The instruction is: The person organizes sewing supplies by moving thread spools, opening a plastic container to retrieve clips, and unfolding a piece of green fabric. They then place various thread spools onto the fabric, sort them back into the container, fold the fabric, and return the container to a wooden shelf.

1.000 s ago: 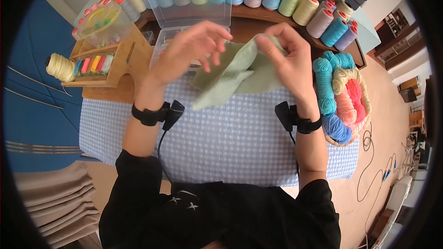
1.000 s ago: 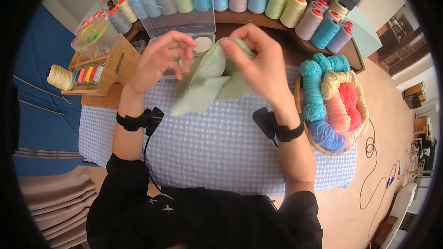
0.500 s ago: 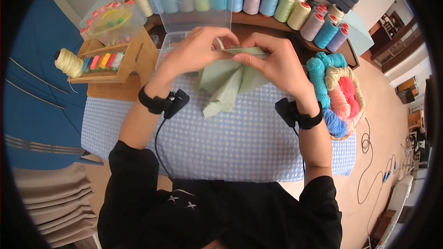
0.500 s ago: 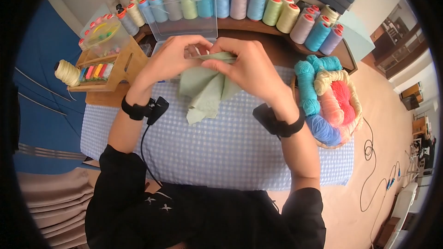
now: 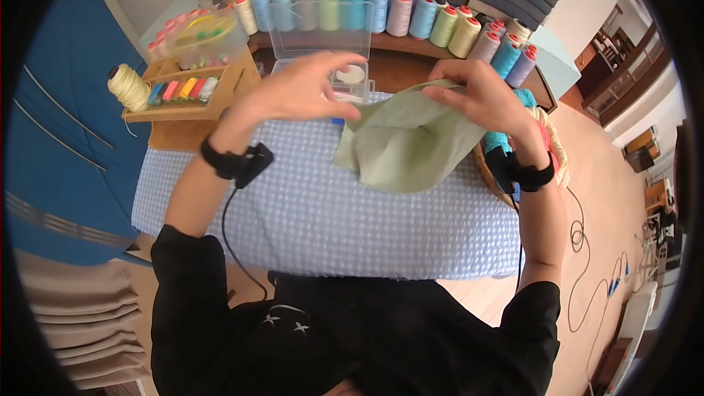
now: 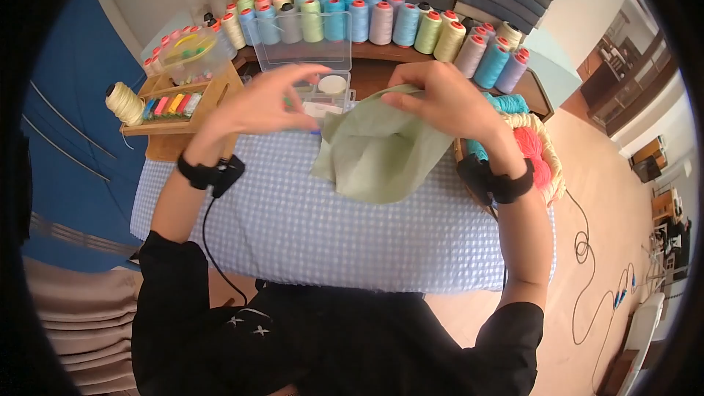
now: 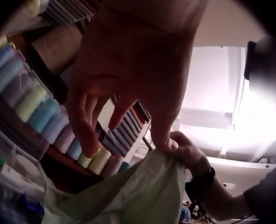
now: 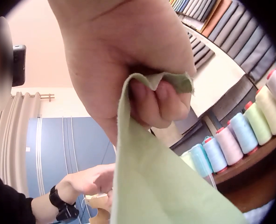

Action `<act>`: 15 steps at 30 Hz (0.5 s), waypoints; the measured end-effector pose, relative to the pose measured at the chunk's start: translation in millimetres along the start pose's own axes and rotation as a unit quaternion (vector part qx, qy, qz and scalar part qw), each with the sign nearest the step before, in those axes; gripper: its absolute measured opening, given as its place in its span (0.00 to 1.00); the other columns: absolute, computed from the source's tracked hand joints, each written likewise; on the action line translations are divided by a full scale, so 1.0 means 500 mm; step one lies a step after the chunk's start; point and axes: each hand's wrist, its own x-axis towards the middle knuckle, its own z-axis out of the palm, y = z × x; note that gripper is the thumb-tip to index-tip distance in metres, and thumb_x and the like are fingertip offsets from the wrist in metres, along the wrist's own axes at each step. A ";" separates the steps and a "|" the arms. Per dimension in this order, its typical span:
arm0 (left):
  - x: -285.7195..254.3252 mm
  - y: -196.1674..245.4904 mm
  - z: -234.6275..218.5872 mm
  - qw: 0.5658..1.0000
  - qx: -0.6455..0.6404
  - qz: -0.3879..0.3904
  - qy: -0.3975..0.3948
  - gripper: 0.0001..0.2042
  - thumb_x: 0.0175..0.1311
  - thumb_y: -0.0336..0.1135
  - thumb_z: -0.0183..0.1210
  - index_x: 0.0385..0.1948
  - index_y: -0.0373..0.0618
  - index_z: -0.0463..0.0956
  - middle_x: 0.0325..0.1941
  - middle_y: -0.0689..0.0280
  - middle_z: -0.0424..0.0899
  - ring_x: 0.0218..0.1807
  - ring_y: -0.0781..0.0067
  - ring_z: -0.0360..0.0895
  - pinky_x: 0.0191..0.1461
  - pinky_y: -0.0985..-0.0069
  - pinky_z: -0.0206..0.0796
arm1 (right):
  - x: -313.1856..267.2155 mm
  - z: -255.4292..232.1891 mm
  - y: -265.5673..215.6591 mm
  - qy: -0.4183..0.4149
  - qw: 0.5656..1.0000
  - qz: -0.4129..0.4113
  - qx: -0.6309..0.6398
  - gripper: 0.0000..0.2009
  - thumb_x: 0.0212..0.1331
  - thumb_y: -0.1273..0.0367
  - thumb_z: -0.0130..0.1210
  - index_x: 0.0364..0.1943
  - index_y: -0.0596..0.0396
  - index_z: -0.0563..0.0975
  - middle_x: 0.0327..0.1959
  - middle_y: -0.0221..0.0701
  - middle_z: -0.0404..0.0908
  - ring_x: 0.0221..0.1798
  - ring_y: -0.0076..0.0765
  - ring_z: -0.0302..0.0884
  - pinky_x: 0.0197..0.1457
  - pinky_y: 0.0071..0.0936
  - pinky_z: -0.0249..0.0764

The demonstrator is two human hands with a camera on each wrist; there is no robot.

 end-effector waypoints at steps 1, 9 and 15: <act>0.004 -0.008 0.046 0.999 0.032 0.033 0.022 0.23 0.57 0.38 0.68 0.55 0.43 0.77 0.40 0.57 0.88 0.38 0.64 0.85 0.46 0.69 0.76 | 0.004 0.009 -0.006 -0.008 1.000 0.000 -0.001 0.11 0.62 0.64 0.61 0.37 0.61 0.80 0.26 0.35 0.80 0.29 0.31 0.74 0.37 0.30 0.71; 0.061 -0.056 0.092 0.992 0.126 -0.012 -0.008 0.14 0.60 0.36 0.61 0.44 0.38 0.82 0.33 0.52 0.87 0.35 0.54 0.86 0.40 0.65 0.76 | 0.001 0.004 -0.001 0.059 0.998 0.013 0.025 0.13 0.64 0.62 0.61 0.35 0.61 0.80 0.24 0.33 0.77 0.29 0.26 0.71 0.35 0.30 0.69; 0.226 -0.087 -0.045 0.962 0.266 0.054 0.015 0.09 0.63 0.29 0.54 0.39 0.37 0.81 0.28 0.56 0.86 0.26 0.66 0.85 0.31 0.66 0.76 | 0.125 -0.078 0.117 -0.137 0.963 -0.026 -0.229 0.15 0.68 0.61 0.53 0.39 0.59 0.81 0.33 0.38 0.83 0.36 0.34 0.80 0.42 0.31 0.77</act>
